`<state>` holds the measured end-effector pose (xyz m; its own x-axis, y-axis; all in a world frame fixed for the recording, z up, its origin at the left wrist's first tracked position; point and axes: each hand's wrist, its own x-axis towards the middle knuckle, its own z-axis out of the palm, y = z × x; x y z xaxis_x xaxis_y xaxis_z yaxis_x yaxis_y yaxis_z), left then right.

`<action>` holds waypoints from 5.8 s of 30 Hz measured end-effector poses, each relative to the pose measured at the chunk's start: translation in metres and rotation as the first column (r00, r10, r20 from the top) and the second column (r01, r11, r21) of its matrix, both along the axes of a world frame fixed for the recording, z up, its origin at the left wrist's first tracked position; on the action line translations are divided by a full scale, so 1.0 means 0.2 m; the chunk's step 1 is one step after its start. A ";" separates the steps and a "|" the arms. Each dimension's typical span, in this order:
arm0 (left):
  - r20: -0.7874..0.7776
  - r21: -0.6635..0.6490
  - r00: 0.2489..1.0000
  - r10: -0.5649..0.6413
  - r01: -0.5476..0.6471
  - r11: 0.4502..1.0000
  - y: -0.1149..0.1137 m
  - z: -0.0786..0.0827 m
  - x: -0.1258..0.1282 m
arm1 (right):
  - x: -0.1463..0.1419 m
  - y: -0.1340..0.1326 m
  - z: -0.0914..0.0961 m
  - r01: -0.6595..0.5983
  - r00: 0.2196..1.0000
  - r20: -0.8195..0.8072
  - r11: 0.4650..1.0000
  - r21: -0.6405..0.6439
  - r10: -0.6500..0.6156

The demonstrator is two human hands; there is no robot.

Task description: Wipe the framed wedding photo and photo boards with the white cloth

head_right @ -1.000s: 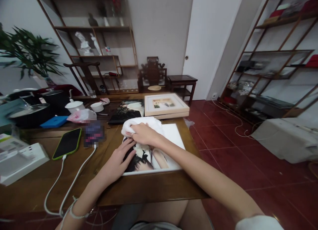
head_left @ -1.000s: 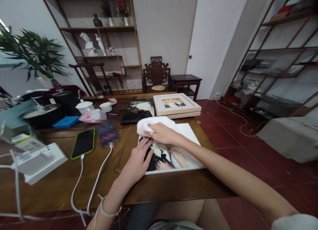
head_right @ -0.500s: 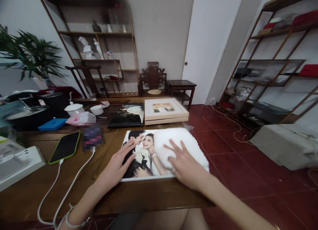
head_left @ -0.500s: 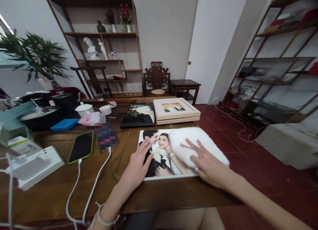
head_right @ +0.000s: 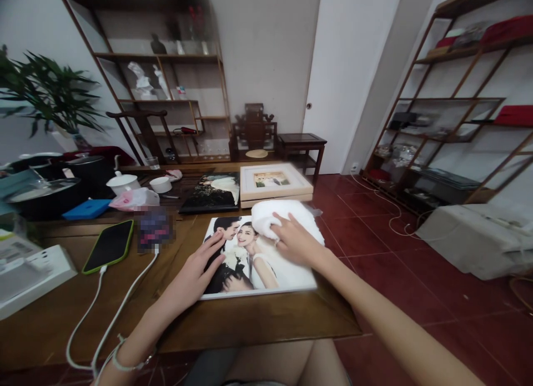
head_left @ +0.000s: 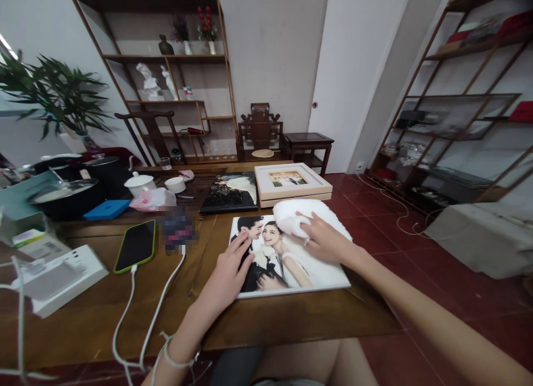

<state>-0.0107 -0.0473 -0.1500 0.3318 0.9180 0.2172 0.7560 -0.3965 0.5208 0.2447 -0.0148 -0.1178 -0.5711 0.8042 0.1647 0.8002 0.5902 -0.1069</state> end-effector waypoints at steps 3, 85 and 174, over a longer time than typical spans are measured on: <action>0.000 0.011 1.000 0.006 -0.006 1.000 0.00 -0.01 0.00 | 0.00 0.07 -0.02 -0.004 1.000 -0.004 1.000 0.013 0.004; -0.085 0.038 0.995 -0.042 0.045 0.998 0.03 -0.01 0.00 | -0.19 -0.03 0.00 -0.039 0.999 -0.030 0.999 -0.016 0.039; 0.073 0.078 0.992 -0.099 0.094 0.993 -0.01 0.00 -0.01 | -0.28 0.08 0.09 -0.085 0.987 -0.150 0.988 -0.130 0.065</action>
<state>-0.0125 -0.0498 -0.1493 0.3977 0.8627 0.3123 0.6712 -0.5056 0.5421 0.1880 0.0013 -0.1004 -0.6085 0.7806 0.1430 0.7244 0.6199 -0.3015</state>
